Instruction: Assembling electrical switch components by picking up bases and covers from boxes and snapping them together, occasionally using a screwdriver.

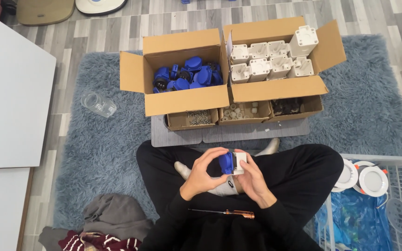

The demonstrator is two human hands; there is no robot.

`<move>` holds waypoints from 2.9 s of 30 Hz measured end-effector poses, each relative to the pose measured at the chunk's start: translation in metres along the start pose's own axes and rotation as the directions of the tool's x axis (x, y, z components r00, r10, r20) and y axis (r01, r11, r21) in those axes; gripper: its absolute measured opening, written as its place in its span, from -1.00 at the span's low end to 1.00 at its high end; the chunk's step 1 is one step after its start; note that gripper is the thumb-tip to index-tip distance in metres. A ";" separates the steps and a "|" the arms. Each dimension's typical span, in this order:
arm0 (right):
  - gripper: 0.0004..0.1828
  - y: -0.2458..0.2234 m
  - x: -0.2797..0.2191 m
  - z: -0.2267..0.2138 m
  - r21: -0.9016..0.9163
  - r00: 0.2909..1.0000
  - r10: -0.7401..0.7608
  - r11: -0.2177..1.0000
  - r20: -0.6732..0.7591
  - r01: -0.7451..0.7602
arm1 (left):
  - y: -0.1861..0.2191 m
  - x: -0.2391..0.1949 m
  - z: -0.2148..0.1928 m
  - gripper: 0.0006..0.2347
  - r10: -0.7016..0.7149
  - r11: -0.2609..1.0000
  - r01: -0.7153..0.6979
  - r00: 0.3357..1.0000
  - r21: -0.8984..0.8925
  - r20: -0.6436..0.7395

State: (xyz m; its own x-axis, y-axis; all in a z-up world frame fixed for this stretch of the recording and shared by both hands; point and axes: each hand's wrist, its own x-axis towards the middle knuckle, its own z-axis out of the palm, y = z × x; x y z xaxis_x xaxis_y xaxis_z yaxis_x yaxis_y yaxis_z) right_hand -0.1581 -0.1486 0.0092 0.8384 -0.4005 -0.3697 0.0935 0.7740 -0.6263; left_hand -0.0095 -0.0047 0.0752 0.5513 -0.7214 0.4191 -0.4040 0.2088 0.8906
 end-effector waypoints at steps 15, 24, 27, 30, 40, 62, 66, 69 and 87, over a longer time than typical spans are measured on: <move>-0.34 0.002 -0.004 -0.013 -0.062 0.998 -0.061 0.996 0.026 0.063 | 0.007 -0.009 0.005 -0.51 0.145 0.986 -0.150 0.987 0.079 0.066; -0.37 -0.005 -0.002 -0.025 -0.247 0.988 0.074 0.968 0.135 -0.039 | -0.006 -0.031 0.001 -0.51 0.015 1.000 -0.013 0.994 -0.017 0.106; -0.44 -0.001 0.002 -0.033 -0.268 0.972 0.151 0.958 0.182 -0.098 | -0.003 -0.031 -0.008 -0.24 -0.044 0.999 0.046 0.982 -0.005 0.185; -0.52 0.001 0.002 -0.030 -0.316 0.953 0.203 0.940 0.225 -0.126 | -0.003 -0.032 -0.011 -0.14 -0.050 0.999 0.047 0.959 0.017 0.278; -0.67 -0.061 0.016 0.023 -0.726 0.880 0.177 0.646 0.441 0.235 | -0.058 -0.077 0.001 -0.14 -0.295 0.931 0.307 0.951 -0.198 0.088; -0.10 -0.151 0.175 0.067 -0.850 0.978 0.208 -0.514 0.007 0.115 | -0.044 -0.095 0.009 -0.44 -0.570 0.614 0.370 0.819 -0.698 -0.067; -0.16 -0.139 0.208 0.048 -0.857 0.980 0.198 -0.502 0.016 0.115 | -0.052 -0.097 0.012 -0.45 -0.583 0.577 0.367 0.810 -0.730 -0.054; -0.15 -0.157 0.165 0.101 -0.865 0.979 0.204 -0.491 0.004 0.106 | -0.055 -0.096 0.012 -0.45 -0.567 0.555 0.352 0.823 -0.754 -0.034; -0.52 -0.174 0.139 0.074 -0.881 0.915 -0.014 -0.276 0.403 0.384 | -0.039 -0.093 0.010 -0.49 -0.601 0.525 0.411 0.799 -0.745 0.018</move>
State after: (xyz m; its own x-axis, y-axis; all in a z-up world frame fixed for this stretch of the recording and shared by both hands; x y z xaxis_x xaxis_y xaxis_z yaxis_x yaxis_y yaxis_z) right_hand -0.0180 -0.3025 0.1177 0.9823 -0.1797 -0.0525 -0.1769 -0.7995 -0.5740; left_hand -0.0521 0.0476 0.0001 0.6701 -0.7139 -0.2030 0.5586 0.3051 0.7713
